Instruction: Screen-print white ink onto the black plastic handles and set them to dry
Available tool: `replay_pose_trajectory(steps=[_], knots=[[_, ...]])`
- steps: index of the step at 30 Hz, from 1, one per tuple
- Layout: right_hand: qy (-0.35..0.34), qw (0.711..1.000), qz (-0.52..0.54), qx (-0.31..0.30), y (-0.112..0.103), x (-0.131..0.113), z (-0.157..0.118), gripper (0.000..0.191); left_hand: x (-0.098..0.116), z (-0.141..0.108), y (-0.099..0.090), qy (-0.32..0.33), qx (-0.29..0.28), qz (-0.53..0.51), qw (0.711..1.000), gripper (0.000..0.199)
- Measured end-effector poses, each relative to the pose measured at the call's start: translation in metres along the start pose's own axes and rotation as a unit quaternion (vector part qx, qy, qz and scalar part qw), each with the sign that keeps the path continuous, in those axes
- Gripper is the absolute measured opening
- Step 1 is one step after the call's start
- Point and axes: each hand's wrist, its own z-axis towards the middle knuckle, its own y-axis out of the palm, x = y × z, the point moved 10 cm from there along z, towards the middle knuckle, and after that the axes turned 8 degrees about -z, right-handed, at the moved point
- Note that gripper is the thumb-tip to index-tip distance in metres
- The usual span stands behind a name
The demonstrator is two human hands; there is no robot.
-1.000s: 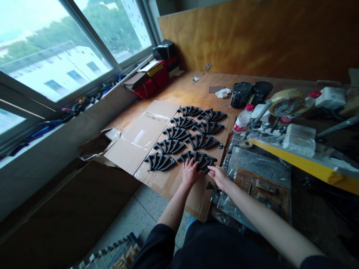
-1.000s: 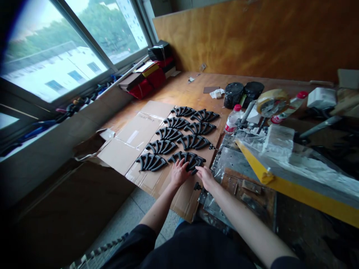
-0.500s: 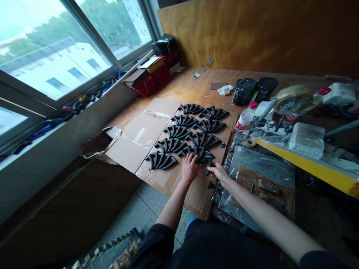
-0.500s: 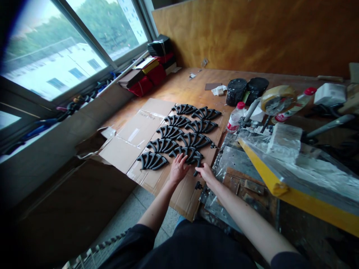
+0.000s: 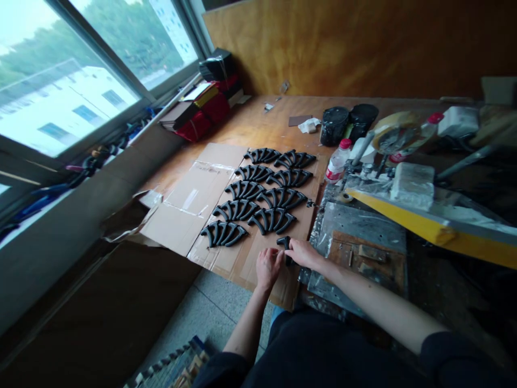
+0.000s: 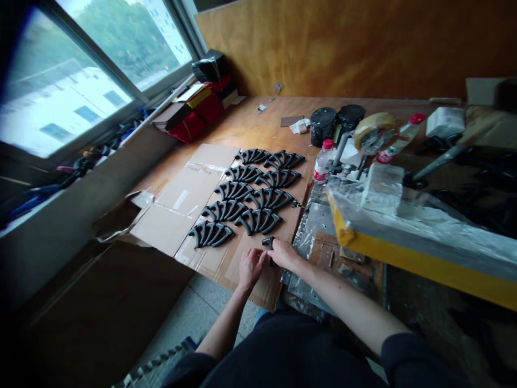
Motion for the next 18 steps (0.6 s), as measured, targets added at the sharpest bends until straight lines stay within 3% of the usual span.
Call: replay_pose_trajectory(steps=[3,6,8,12,15,18], knots=[[-0.052,0.998,0.016,0.042,-0.026,-0.001,-0.036,0.012,0.008,-0.004,0.009,0.006,-0.019,0.061,0.998,0.036],[-0.058,0.990,0.020,0.125,-0.069,0.035,-0.077,0.013,0.015,-0.003,0.019,0.029,-0.044,0.116,0.992,0.037],[-0.009,0.981,-0.004,0.196,-0.101,0.088,-0.112,0.016,0.017,-0.001,0.025,0.037,-0.063,0.135,0.988,0.036],[0.171,0.941,-0.101,0.273,-0.141,0.236,-0.209,0.030,0.013,-0.007,0.022,0.031,-0.083,0.168,0.982,0.037],[0.277,0.914,-0.145,0.259,-0.135,0.333,-0.276,0.030,0.006,-0.021,0.014,0.020,-0.090,0.190,0.977,0.037],[0.285,0.911,-0.176,0.239,-0.113,0.380,-0.305,0.031,0.000,-0.033,0.009,0.012,-0.083,0.189,0.978,0.038]])
